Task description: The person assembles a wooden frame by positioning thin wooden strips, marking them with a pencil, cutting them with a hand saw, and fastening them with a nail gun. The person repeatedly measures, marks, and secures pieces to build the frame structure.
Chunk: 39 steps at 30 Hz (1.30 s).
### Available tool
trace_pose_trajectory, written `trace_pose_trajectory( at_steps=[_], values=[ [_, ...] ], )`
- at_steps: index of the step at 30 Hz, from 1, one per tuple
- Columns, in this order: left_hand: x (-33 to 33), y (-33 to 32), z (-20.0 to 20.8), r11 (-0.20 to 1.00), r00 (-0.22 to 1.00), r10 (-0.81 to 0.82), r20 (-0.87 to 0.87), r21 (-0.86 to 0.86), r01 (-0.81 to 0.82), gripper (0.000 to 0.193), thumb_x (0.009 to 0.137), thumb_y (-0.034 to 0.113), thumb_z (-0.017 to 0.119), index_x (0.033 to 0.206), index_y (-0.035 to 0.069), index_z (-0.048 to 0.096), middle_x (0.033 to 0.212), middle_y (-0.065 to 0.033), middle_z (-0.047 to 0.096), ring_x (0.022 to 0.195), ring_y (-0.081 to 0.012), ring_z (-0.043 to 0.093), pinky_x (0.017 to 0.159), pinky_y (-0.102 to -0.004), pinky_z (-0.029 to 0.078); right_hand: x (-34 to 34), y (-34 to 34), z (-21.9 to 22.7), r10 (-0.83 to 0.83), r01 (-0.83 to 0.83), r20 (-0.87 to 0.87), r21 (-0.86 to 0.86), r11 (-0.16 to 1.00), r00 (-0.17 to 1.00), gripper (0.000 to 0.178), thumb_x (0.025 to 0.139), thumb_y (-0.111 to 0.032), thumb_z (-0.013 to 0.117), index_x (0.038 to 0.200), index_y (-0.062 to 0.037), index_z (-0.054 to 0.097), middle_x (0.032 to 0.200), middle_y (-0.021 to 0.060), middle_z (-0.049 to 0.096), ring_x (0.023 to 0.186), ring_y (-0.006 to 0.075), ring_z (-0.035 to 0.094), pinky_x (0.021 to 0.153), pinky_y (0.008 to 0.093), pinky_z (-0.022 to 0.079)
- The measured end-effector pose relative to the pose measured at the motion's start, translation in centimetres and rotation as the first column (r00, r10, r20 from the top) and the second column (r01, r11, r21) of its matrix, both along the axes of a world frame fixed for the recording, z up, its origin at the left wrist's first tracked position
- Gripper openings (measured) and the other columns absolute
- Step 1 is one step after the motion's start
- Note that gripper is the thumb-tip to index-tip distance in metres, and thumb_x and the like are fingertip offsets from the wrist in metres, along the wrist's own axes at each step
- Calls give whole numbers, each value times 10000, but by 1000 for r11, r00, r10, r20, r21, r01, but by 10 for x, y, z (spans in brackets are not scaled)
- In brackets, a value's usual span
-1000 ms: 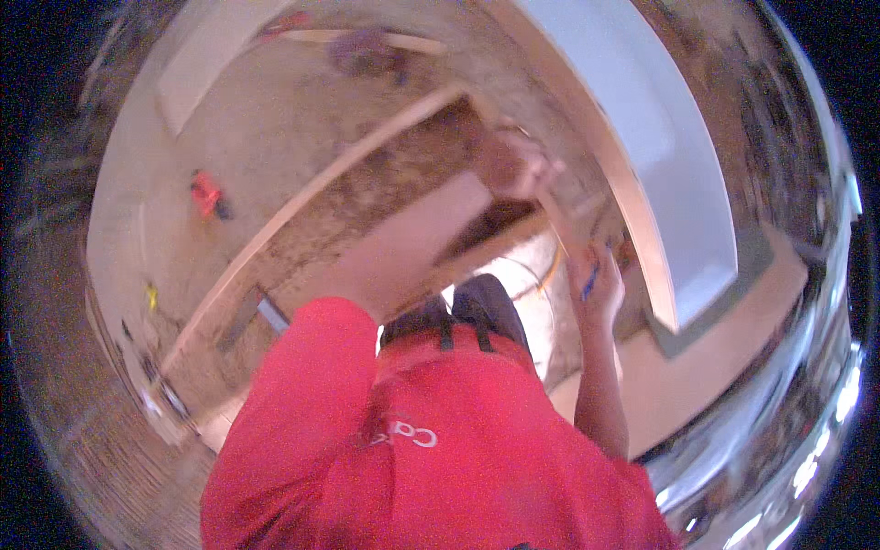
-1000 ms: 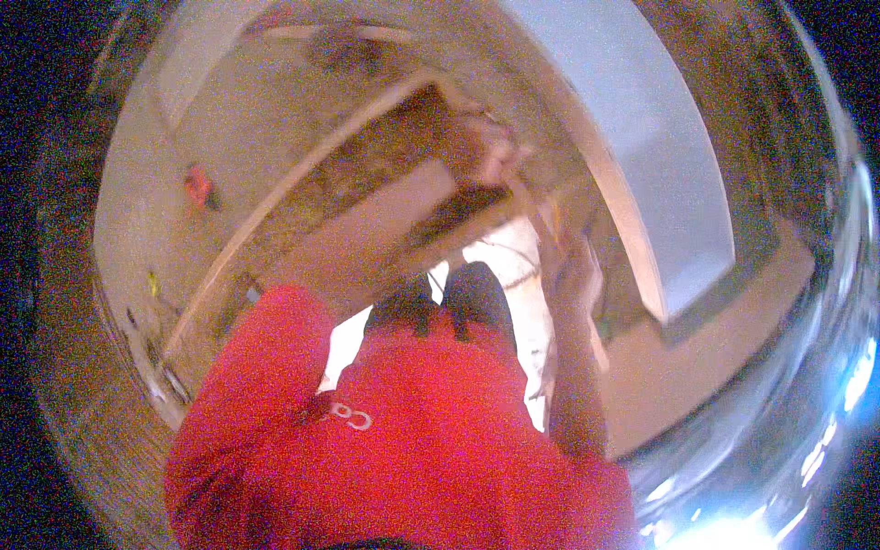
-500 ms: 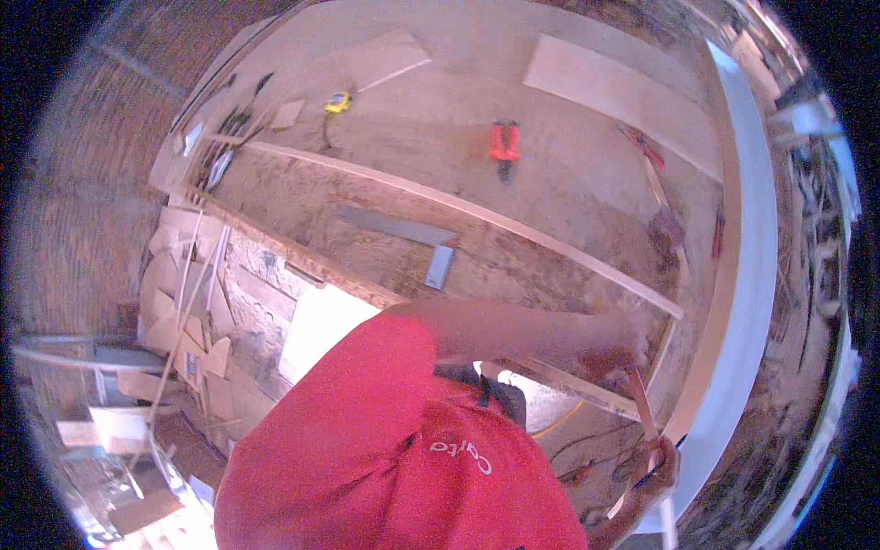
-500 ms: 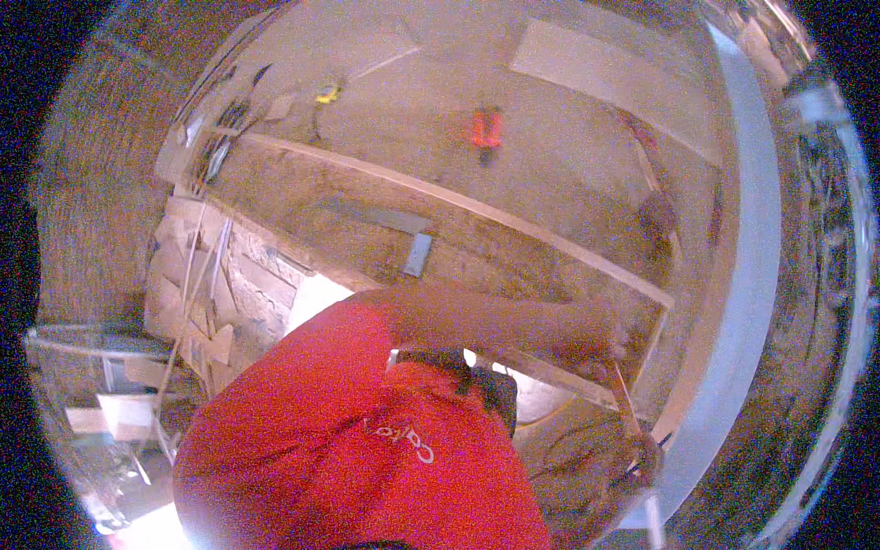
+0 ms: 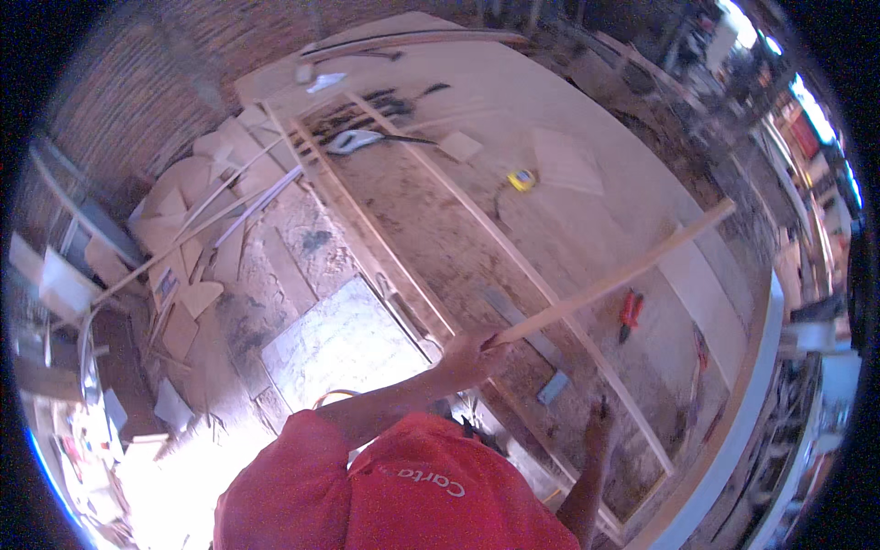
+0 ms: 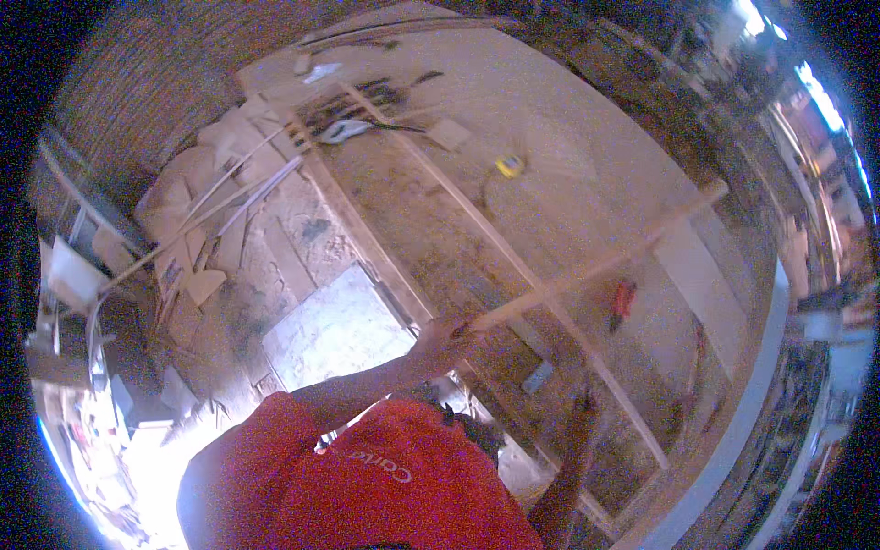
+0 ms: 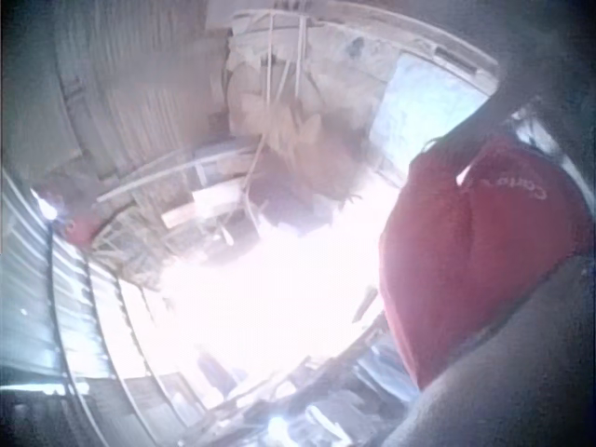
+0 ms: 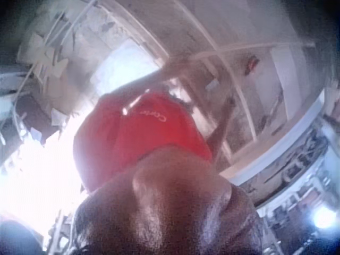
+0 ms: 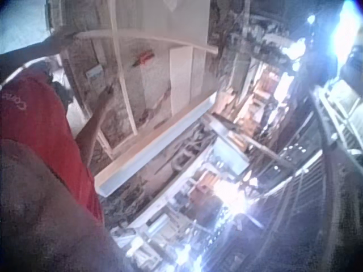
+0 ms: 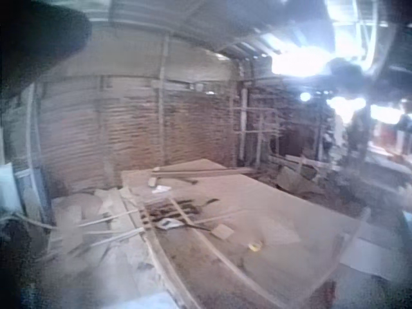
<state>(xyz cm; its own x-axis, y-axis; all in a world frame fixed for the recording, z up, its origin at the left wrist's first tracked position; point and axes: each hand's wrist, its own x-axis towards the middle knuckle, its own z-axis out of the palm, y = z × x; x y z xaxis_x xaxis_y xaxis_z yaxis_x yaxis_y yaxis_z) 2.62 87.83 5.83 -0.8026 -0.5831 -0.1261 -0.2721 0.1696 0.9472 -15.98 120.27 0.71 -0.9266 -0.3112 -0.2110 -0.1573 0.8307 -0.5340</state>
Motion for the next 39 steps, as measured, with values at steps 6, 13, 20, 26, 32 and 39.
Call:
trace_pose_trajectory(
  at_steps=[6,13,20,26,32,39],
  values=[
    [76,-66,3,907,942,310,-133,-256,-334,295,954,223,699,1121,-17,662,885,-186,678,769,-309,694,663,-408,528,-23,-101,-22,100,-93,139,-55,994,985,804,727,-331,918,1327,98,597,1294,239,667,1216,338,636,1030,408,489],
    [95,-63,14,800,833,485,-267,-250,-546,203,949,146,714,985,-33,623,765,-143,562,643,-264,578,582,-384,454,-72,-77,-102,63,-61,-13,-473,879,998,680,692,-196,918,1227,117,637,1149,197,706,1067,274,669,934,385,521],
    [57,-54,16,835,853,436,-286,-225,-502,229,971,195,681,981,-28,630,752,-137,558,623,-262,555,565,-402,421,-80,-16,-32,82,-23,188,-297,955,979,338,835,-162,804,1080,47,699,942,77,664,828,194,585,771,367,487],
    [-2,-26,61,876,895,365,-257,-232,-424,233,957,191,694,1045,-23,668,761,-162,629,710,-269,676,618,-382,506,-36,24,80,-117,86,-113,-250,965,987,322,933,-63,662,1249,2,659,924,55,604,794,200,534,732,364,479],
    [-50,-1,46,925,914,228,-336,-217,-311,330,909,148,723,1173,-40,661,919,-161,681,780,-239,713,615,-357,529,-14,39,91,-133,-16,-293,-454,891,947,404,969,-15,615,1370,-57,610,1039,93,616,831,186,574,702,348,497],
    [-57,34,94,946,992,-118,-50,-309,97,624,793,261,866,1307,7,620,1031,-138,654,909,-237,669,800,-345,550,36,-91,165,43,188,283,-736,650,958,320,941,-259,754,1133,-6,726,977,41,726,777,116,610,672,288,503]
  ],
)
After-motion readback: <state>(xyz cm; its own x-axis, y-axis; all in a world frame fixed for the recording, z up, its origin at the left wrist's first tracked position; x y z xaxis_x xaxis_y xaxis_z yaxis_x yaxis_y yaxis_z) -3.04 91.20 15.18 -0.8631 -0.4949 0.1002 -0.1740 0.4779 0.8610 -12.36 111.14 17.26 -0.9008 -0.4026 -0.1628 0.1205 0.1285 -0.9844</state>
